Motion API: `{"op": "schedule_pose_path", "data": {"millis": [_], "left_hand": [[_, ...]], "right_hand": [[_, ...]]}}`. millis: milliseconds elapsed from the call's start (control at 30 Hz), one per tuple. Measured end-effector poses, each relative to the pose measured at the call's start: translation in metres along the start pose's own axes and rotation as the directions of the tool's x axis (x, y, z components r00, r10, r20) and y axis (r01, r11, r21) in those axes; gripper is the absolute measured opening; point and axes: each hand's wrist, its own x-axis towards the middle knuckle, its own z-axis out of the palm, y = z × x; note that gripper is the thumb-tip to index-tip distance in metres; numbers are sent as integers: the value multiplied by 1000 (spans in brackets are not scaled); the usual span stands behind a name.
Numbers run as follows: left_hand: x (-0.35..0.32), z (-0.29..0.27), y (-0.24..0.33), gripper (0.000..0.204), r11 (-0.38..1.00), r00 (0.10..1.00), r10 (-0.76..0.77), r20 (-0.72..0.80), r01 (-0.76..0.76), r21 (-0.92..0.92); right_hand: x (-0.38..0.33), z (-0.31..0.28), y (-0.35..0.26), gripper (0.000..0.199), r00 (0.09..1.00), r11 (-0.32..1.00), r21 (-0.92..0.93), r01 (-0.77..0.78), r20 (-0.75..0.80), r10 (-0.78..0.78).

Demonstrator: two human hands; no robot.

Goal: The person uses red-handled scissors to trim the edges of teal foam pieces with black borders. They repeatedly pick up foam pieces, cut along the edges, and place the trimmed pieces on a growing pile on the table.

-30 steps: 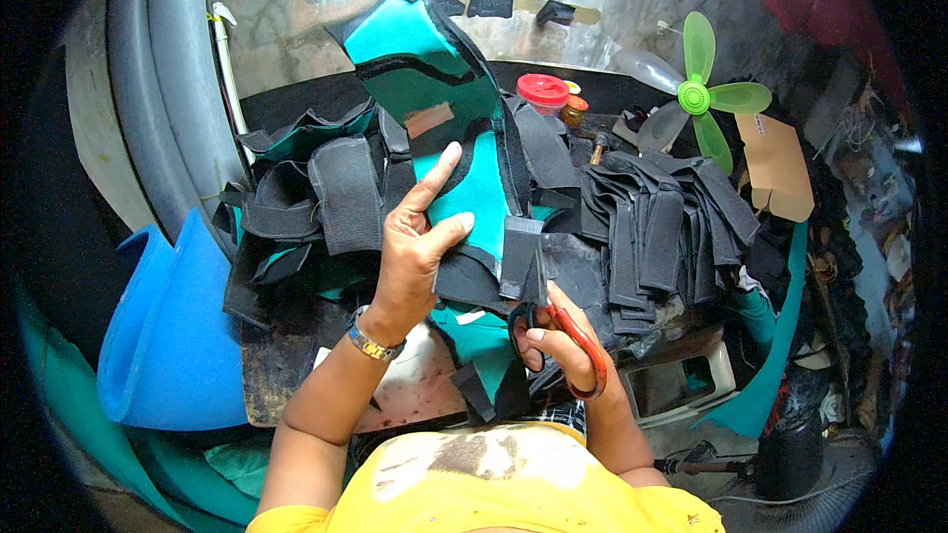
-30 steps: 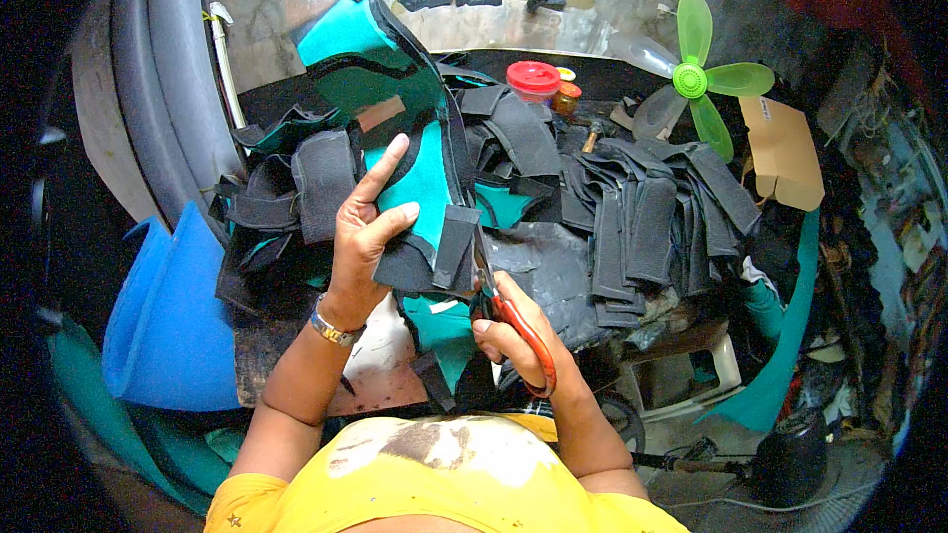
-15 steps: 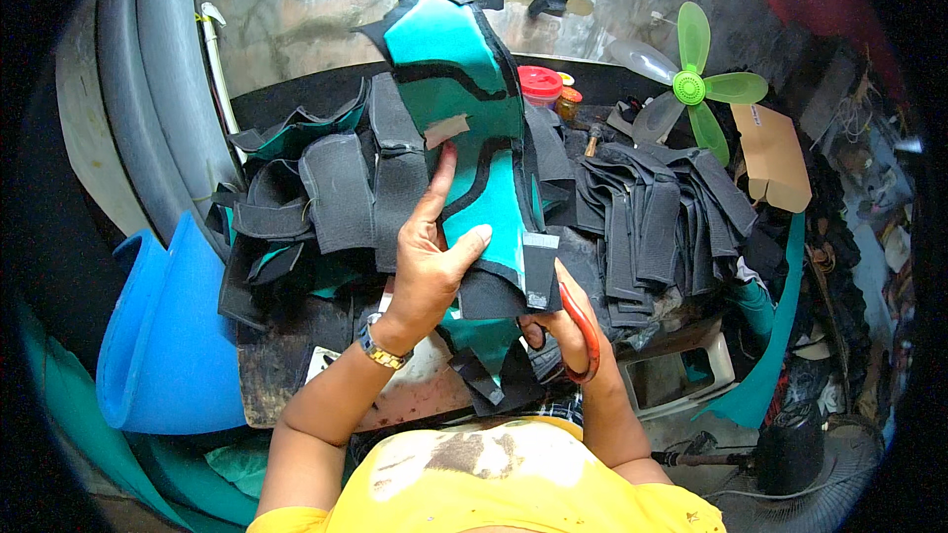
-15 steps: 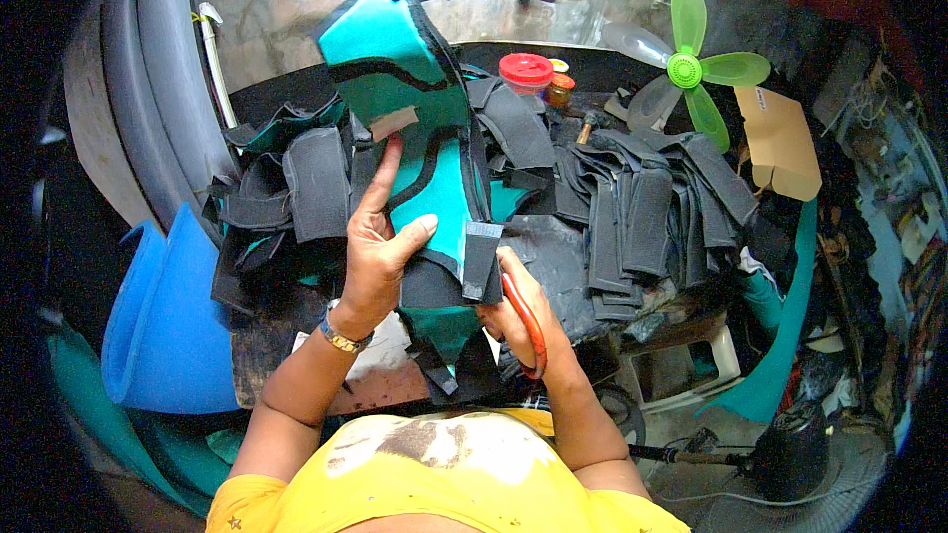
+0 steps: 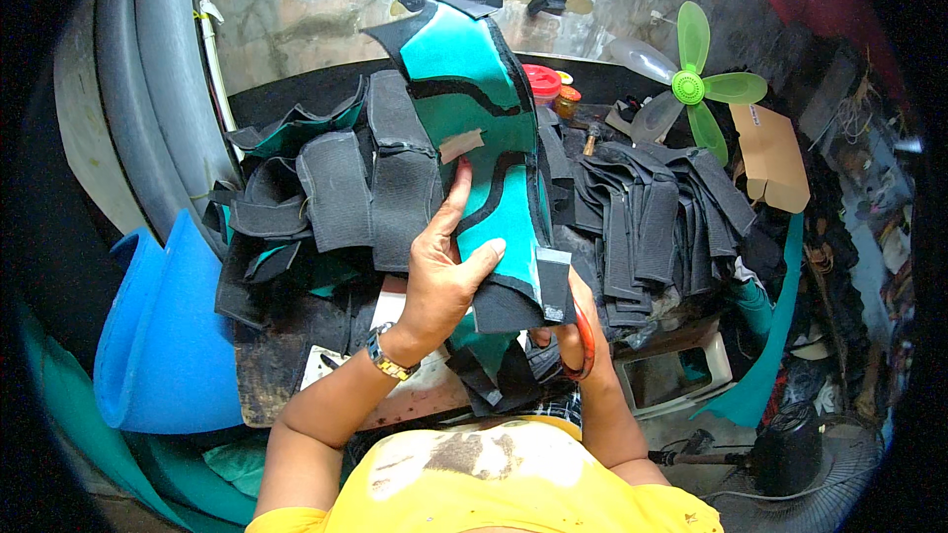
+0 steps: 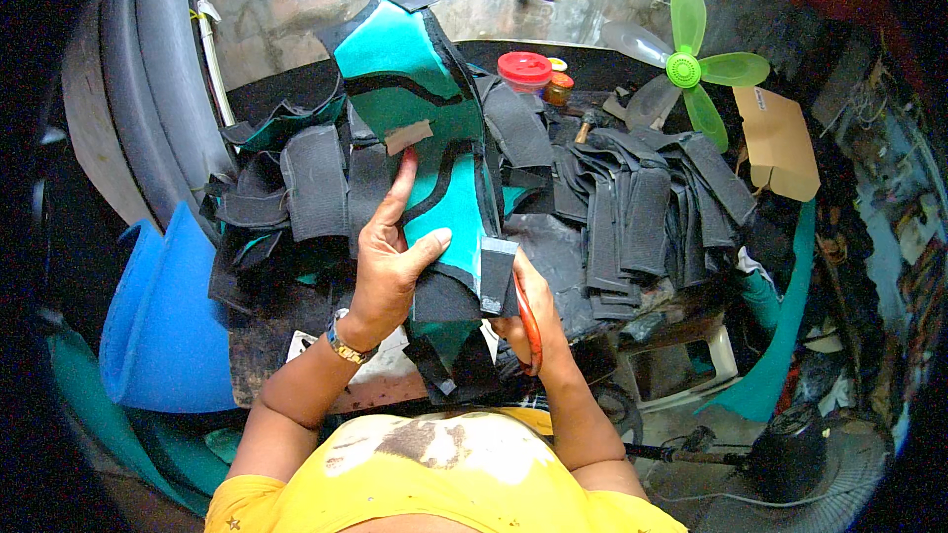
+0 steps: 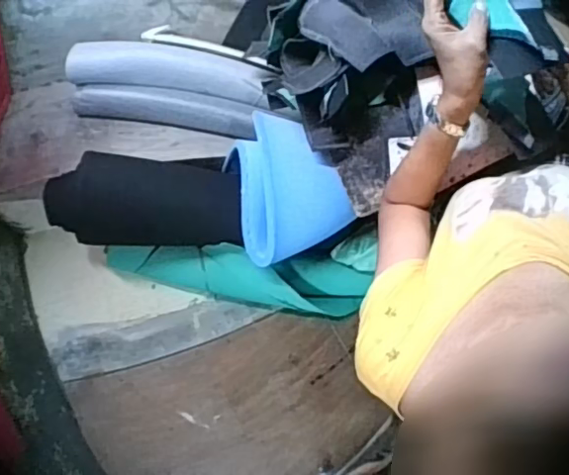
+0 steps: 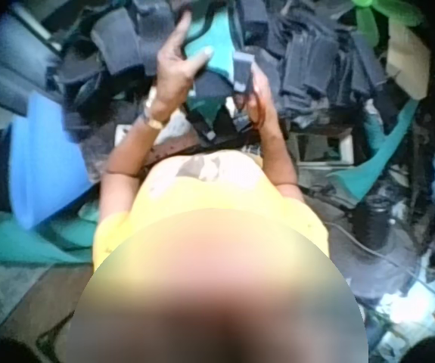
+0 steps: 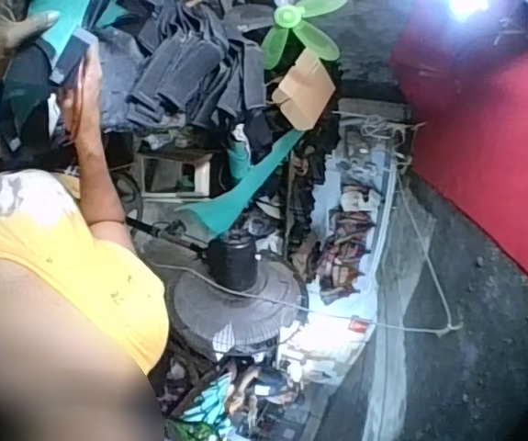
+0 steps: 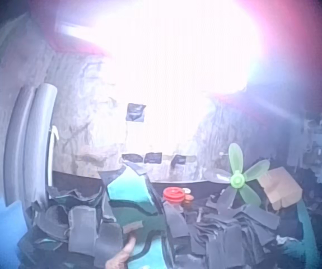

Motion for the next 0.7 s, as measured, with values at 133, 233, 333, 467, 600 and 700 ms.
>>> {"op": "schedule_pose_path", "data": {"millis": [133,233,333,467,600,700], "left_hand": [[-2,2,2,78,1000,1000,-7,-16,7,5],[-2,1,1,78,1000,1000,-7,-15,7,5],[-1,-1,0,77,999,1000,9,-17,-9,35],[-2,-2,-2,75,1000,999,-25,-28,25,11],[-6,0,-5,72,993,999,7,-35,-3,114],[-8,1,-8,71,991,998,55,-20,-52,123]], "right_hand": [[-1,5,2,33,993,993,-42,110,-40,-112],[-2,8,4,32,987,989,-22,146,-67,-147],[-2,8,5,35,992,994,30,106,-75,-103],[1,8,2,38,995,997,7,77,-62,-76],[4,9,-1,36,982,974,201,-101,-136,130],[4,9,1,32,991,1000,4,-8,-130,9]]}}
